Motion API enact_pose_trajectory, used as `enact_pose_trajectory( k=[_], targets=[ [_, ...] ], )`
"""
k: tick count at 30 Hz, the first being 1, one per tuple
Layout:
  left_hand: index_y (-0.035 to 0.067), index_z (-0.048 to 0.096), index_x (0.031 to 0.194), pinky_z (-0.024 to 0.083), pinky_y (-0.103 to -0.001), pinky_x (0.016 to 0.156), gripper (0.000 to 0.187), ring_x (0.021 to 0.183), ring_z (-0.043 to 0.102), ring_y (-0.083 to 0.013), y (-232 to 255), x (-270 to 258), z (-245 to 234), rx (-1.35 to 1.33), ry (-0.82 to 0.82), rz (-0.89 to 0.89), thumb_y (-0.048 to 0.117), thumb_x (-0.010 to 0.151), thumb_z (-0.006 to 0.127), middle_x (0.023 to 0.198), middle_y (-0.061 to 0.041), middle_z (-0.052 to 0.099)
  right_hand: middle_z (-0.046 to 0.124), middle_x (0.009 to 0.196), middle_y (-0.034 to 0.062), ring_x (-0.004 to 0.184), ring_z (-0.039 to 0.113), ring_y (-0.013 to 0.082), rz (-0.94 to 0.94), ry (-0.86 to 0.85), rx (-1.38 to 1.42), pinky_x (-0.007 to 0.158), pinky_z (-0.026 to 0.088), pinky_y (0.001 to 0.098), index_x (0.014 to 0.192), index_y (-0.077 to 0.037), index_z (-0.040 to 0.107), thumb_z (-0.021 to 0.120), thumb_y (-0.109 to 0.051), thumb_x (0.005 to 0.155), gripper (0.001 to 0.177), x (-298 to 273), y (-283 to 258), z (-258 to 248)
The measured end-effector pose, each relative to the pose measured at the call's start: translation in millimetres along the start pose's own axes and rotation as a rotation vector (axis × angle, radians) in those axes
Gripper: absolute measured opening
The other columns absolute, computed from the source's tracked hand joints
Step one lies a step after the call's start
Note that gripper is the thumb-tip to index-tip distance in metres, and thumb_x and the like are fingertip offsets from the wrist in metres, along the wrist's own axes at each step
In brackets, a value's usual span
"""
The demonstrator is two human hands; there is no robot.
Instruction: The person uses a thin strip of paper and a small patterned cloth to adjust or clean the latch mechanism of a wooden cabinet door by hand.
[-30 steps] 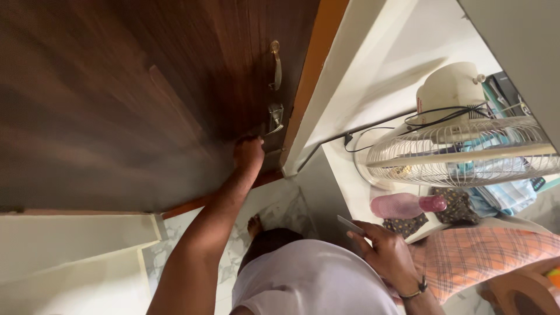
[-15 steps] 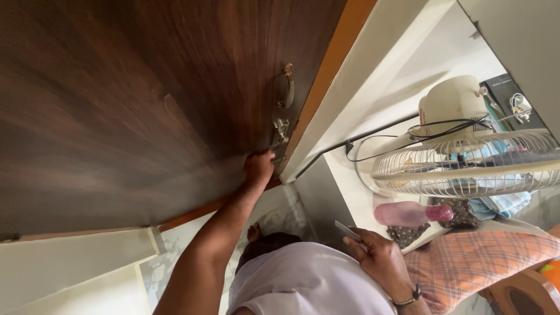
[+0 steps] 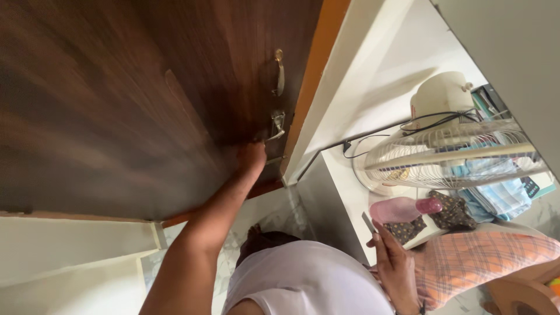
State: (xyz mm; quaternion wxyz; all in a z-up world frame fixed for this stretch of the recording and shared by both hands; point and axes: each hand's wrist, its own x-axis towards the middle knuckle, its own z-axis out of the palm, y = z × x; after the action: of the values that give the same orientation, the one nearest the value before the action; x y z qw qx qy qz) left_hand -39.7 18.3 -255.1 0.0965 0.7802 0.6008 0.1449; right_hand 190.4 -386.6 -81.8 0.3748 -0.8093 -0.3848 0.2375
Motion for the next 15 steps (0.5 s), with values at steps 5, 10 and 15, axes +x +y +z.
enact_pose_trajectory(
  k=[5,10,15],
  targets=[
    [0.011,0.076,0.105,0.055,-0.048,0.091,0.024,0.103,0.07,-0.0341,8.4,-4.6,-35.3,0.244,0.126,0.084,0.017,0.098,0.053,0.11,-0.014,0.074,0.072,0.088,0.0065,0.067,0.073,0.0123,0.151,-0.159,0.283,0.06,0.061,0.0282,0.14,-0.015,0.064,0.06,-0.024,0.098,0.043,-11.1,44.6,-5.7],
    [0.003,0.073,0.109,0.052,-0.048,0.095,0.039,0.106,0.066,-0.0374,17.8,-6.0,-62.1,-0.095,0.071,-0.119,0.031,0.109,0.045,0.115,-0.02,0.07,0.071,0.087,0.0076,0.067,0.07,0.0113,0.129,-0.117,0.355,0.06,0.057,0.027,0.134,-0.009,0.068,0.061,-0.023,0.099,0.038,-16.9,70.8,-7.2],
    [0.003,0.073,0.106,0.05,-0.049,0.094,0.033,0.108,0.062,-0.0426,29.9,-16.7,-85.9,-0.128,0.255,-0.083,0.03,0.101,0.054,0.115,-0.021,0.069,0.075,0.093,0.0072,0.083,0.066,0.0089,-0.259,0.052,0.216,0.074,0.052,0.0222,0.131,-0.007,0.073,0.07,-0.018,0.099,0.034,-15.2,77.1,-6.1]
  ],
)
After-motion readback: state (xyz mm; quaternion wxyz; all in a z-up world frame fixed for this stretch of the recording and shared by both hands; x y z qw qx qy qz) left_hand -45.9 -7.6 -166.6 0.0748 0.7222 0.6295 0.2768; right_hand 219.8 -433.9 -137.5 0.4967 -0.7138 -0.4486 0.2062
